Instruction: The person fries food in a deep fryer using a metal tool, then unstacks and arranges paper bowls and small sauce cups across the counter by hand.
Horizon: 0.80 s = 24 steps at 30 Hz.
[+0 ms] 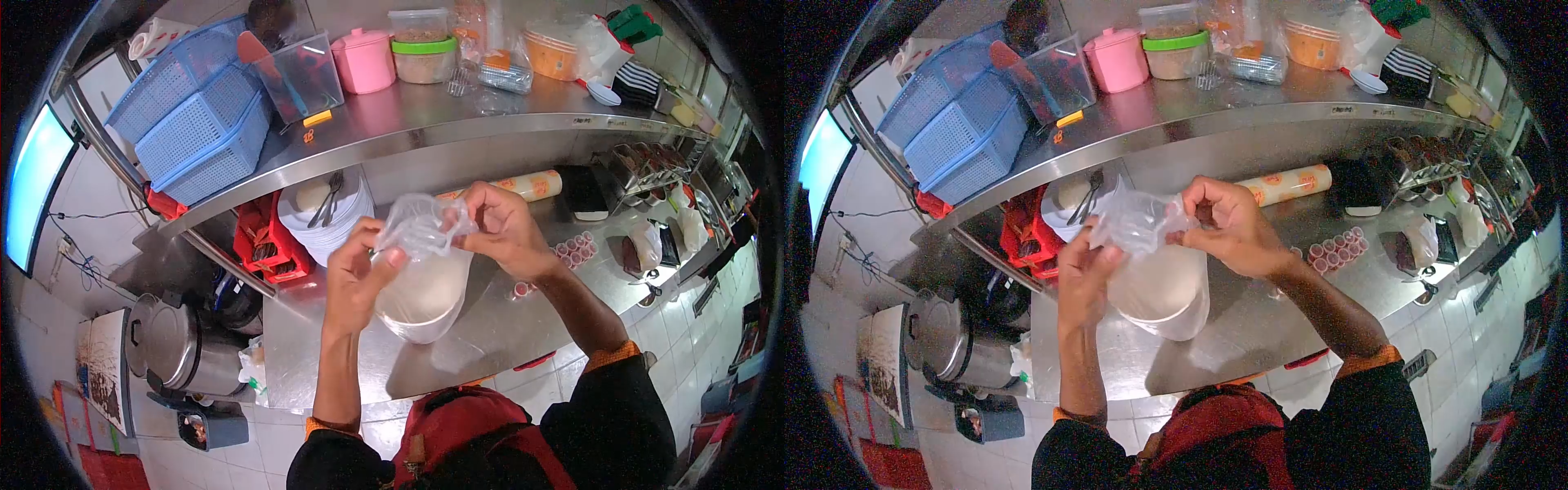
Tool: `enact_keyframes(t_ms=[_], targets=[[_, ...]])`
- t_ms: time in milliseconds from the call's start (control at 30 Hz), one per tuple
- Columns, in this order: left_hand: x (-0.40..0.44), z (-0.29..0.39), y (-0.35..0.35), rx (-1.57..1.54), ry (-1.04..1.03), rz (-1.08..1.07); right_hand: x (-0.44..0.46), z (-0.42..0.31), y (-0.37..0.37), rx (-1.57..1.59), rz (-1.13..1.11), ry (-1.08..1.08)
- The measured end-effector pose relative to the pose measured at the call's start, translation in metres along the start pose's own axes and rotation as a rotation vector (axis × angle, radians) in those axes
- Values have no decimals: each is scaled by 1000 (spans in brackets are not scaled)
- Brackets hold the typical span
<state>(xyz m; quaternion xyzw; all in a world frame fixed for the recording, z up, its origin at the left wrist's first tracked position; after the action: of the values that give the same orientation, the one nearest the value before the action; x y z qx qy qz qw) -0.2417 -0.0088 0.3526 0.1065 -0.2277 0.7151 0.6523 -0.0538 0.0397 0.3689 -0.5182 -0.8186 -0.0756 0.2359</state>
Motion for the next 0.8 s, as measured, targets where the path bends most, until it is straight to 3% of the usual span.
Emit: enact_keyframes(t_ms=[67, 167, 233, 300, 333, 400, 433, 467, 500, 533, 600, 633, 700, 733, 800], targets=[[2, 11, -2, -152, -99, 3, 2, -12, -8, -15, 13, -4], [3, 19, -11, 106, -27, -27, 2, -20, -10, -71, 9, -15], [6, 25, -2, -28, -50, 138, 0, -20, -4, -105, -16, -18], [4, 16, 7, -34, -92, 137, -3, -23, 13, -403, 91, 86], [2, 15, 11, -41, -127, 135, -5, -24, 12, -401, 88, 95], [2, 22, 6, -48, -107, 143, -9, -49, 0, -742, 240, 313], [5, 36, 1, 126, -319, 143, -7, -58, -6, -744, 242, 320], [6, 49, -7, 297, -529, 144, -8, -74, -21, -912, 150, 610], [7, 57, -18, 238, -507, 135, -14, -83, -35, -1072, 46, 897], [10, 57, -20, 233, -506, 132, -13, -82, -35, -1078, 47, 895], [17, 54, -21, 98, -421, 14, -9, -70, -36, -1058, -189, 750], [18, 55, -17, 120, -424, -26, -8, -68, -33, -1070, -177, 750], [19, 53, -12, 45, -314, -30, -3, -60, -28, -610, -304, 472], [20, 51, -7, -17, -196, -19, -3, -62, -26, -611, -299, 473], [28, 43, 8, -116, -184, -91, -3, -60, -25, -467, -387, 184]])
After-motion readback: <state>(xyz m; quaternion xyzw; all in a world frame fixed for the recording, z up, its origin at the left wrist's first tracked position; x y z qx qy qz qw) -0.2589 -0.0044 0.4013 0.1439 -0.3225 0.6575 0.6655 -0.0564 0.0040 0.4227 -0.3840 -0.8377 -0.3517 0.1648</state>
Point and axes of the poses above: each hand's wrist, its own x-axis towards the middle knuckle, its own y-axis out of the back of the hand, z = x × y, the point moved 4 cm from there along x, towards the middle knuckle, and after that the axes turned 10 degrees about z, right-handed, at the moved point
